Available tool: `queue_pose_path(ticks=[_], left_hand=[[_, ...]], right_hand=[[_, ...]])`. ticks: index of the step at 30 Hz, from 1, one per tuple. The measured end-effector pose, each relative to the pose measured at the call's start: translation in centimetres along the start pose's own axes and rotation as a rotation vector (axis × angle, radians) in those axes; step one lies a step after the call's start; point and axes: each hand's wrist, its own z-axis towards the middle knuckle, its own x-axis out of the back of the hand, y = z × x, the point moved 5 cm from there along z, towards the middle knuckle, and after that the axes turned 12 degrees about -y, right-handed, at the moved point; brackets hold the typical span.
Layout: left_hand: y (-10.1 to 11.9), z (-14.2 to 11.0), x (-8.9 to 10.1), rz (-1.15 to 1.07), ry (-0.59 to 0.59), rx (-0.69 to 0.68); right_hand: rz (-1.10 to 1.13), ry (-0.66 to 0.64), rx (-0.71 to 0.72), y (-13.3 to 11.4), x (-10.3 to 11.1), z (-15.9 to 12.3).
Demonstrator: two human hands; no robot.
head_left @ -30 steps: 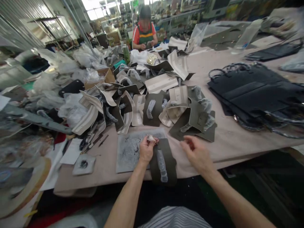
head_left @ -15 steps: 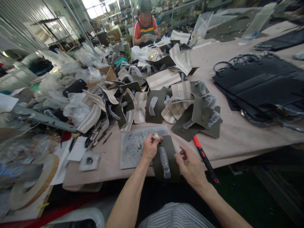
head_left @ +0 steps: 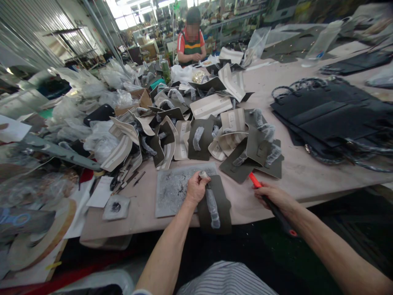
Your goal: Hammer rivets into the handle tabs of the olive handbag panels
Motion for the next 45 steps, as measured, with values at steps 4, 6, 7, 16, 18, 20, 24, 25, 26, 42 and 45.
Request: queue_pose_path(ticks=[4, 6, 7, 16, 18, 20, 24, 25, 26, 42, 45], left_hand=[[0.0, 0.1, 0.0, 0.033, -0.009, -0.013], [0.1, 0.0, 0.0, 0.031, -0.016, -0.027], [0.2, -0.1, 0.0, 0.031, -0.018, -0.036], [0.6, -0.2, -0.1, 0.057, -0.066, -0.073], [0.5, -0.1, 0.0, 0.063, -0.091, -0.068], [0.5, 0.1, 0.0, 0.087, -0.125, -0.071], [0.7, 0.0, 0.0, 0.175, -0.172, -0.110], [0.8, 0.0, 0.0, 0.191, -0.173, -0.120], [0.8, -0.1, 0.0, 0.203, -0.171, -0.128], [0.6, -0.7, -0.3, 0.292, -0.183, -0.179], [0.6, -0.6, -0.3, 0.274, -0.183, -0.167]], right_hand=[[0.548, -0.172, -0.176, 0.1, -0.6, -2.6], [0.594, -0.089, -0.185, 0.7, -0.6, -3.9], [0.568, -0.047, -0.182, 1.1, -0.6, -4.4], [-0.118, 0.162, -0.013, 5.5, 0.3, -6.5], [-0.085, 0.123, -0.008, 6.4, 0.3, -6.5], [-0.037, 0.072, -0.050, 7.1, -0.1, -6.7], [0.004, 0.099, -0.161, 7.3, -1.1, -8.6], [-0.011, 0.124, -0.147, 6.7, -1.3, -9.2], [-0.034, 0.143, -0.105, 5.8, -1.5, -9.8], [-0.970, 0.087, 0.436, -10.0, -6.2, -6.8], [-0.956, 0.118, 0.502, -11.6, -5.8, -7.7]])
